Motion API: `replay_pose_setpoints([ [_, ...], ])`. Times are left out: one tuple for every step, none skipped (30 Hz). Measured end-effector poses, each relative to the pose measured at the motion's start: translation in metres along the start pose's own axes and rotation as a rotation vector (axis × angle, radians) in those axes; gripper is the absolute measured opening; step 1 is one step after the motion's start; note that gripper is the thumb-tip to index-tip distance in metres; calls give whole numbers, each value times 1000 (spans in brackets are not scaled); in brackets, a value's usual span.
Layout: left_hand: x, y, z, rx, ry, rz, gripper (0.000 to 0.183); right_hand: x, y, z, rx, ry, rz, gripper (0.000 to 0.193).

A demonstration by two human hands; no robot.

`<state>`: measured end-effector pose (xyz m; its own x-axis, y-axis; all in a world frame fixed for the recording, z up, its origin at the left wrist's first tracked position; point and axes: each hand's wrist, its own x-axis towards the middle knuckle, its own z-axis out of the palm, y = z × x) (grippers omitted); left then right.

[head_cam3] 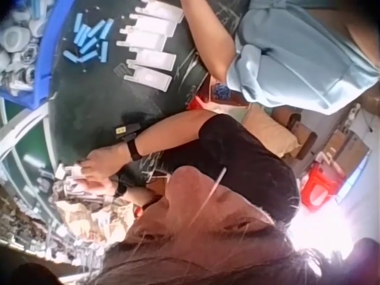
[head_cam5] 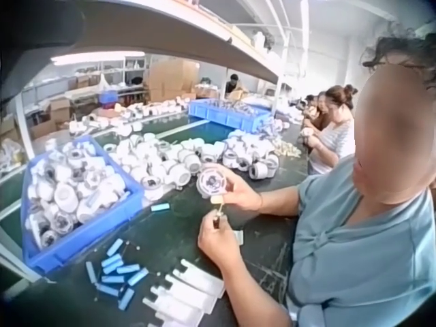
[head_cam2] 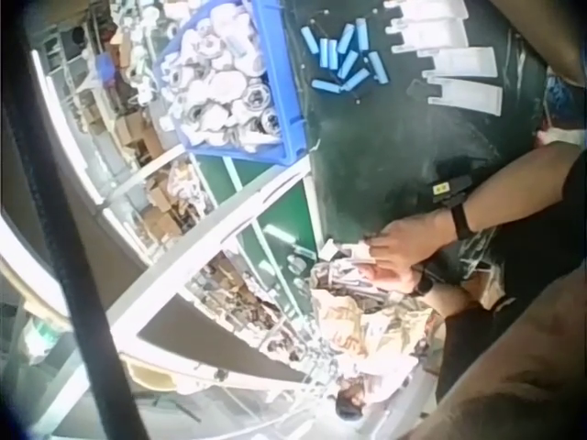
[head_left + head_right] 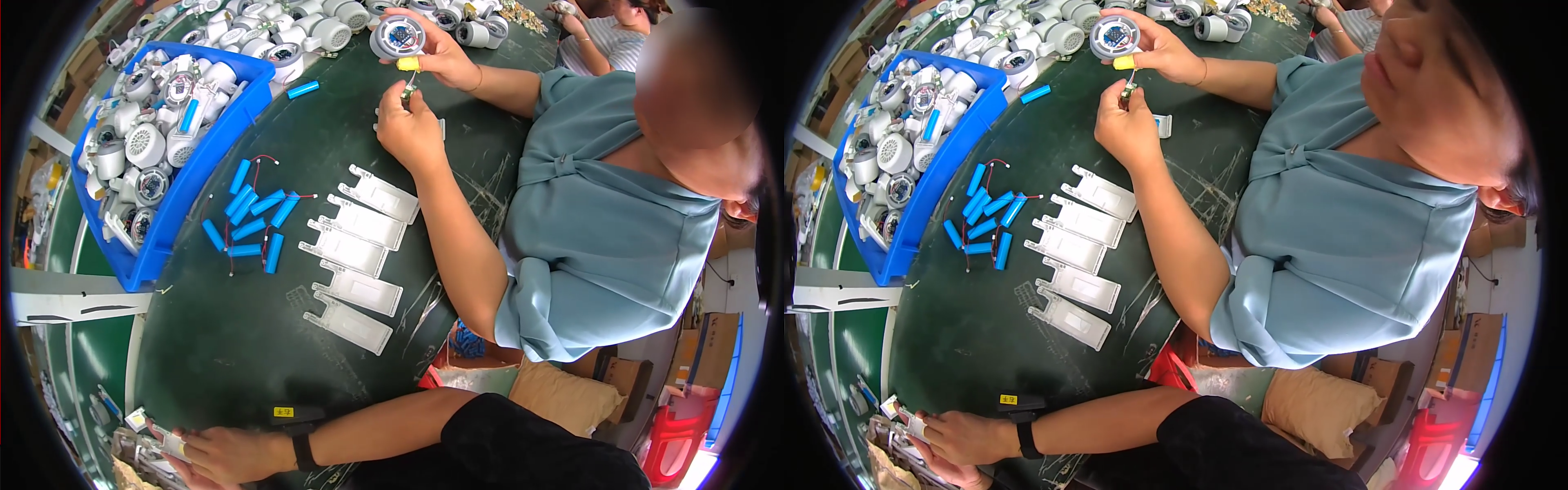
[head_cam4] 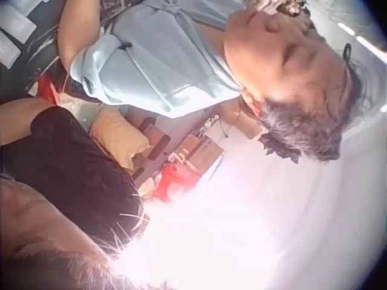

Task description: The person peels the backing from a yellow strip, presses it onto a white plastic base, and then inserts a blue battery into a round electronic component before fitting it onto the base. After assembling the unit, the person sets it aside on the workbench and repeats the process.

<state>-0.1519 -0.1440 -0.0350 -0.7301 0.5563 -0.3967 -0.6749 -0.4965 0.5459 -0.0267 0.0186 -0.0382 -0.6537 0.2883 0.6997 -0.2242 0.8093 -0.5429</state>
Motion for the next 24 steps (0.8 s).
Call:
replay_pose_setpoints([
  [-3, -8, 16, 80, 93, 39, 29, 0, 0, 1, 3, 2, 4, 26],
  [-4, -12, 24, 162, 185, 78, 24, 0, 1, 2, 5, 2, 8, 26],
  [-2, -7, 17, 163, 184, 80, 24, 1, 0, 3, 11, 3, 8, 26],
  [2, -1, 6, 72, 161, 64, 24, 2, 0, 3, 17, 4, 9, 26],
  [4, 5, -5, -18, 138, 48, 24, 2, 0, 4, 21, 7, 10, 25],
  [4, 4, -3, -18, 139, 47, 24, 2, 0, 4, 23, 6, 12, 25],
  [4, 3, 0, -57, 149, 35, 24, 1, 0, 5, 25, 5, 14, 25],
  [4, 1, 3, -97, 159, 23, 24, 1, 0, 6, 26, 2, 17, 25],
  [2, -2, 9, -97, 159, 24, 24, 0, -1, 7, 30, 4, 17, 24],
  [0, -7, 16, -12, 177, 62, 23, 0, -1, 7, 30, 5, 16, 24],
  [-1, -9, 19, 74, 194, 99, 23, 0, -1, 7, 30, 3, 18, 24],
  [-1, -8, 17, 73, 194, 100, 23, 0, 0, 7, 27, 2, 17, 24],
  [-1, -7, 18, 65, 197, 87, 23, 0, -1, 7, 30, 1, 17, 23],
  [0, -7, 19, 57, 200, 73, 23, 0, -1, 7, 32, 3, 16, 23],
  [-2, -8, 21, 56, 199, 74, 23, -1, -1, 7, 29, 1, 14, 23],
  [-5, -16, 34, 75, 213, 102, 22, -1, 0, 7, 29, -1, 15, 23],
  [-6, -21, 42, 94, 226, 131, 22, -1, 0, 7, 28, -3, 16, 23],
  [-3, -15, 30, 92, 222, 135, 22, 0, 0, 7, 30, -2, 12, 22],
  [0, -4, 7, -191, 49, -28, 23, 1, -1, 6, 33, 0, 8, 22],
  [3, 2, -6, -469, -127, -195, 24, 1, -2, 7, 35, -1, 4, 22],
  [1, -4, 4, -474, -131, -196, 24, 0, 0, 7, 32, -6, 6, 22],
  [-2, -11, 14, -179, -16, -62, 26, -1, 1, 7, 30, -9, 6, 22],
  [-4, -14, 22, 117, 97, 75, 29, -1, 1, 7, 28, -10, 5, 22],
  [-4, -14, 21, 113, 93, 79, 29, -2, 1, 8, 29, -13, 5, 22],
])
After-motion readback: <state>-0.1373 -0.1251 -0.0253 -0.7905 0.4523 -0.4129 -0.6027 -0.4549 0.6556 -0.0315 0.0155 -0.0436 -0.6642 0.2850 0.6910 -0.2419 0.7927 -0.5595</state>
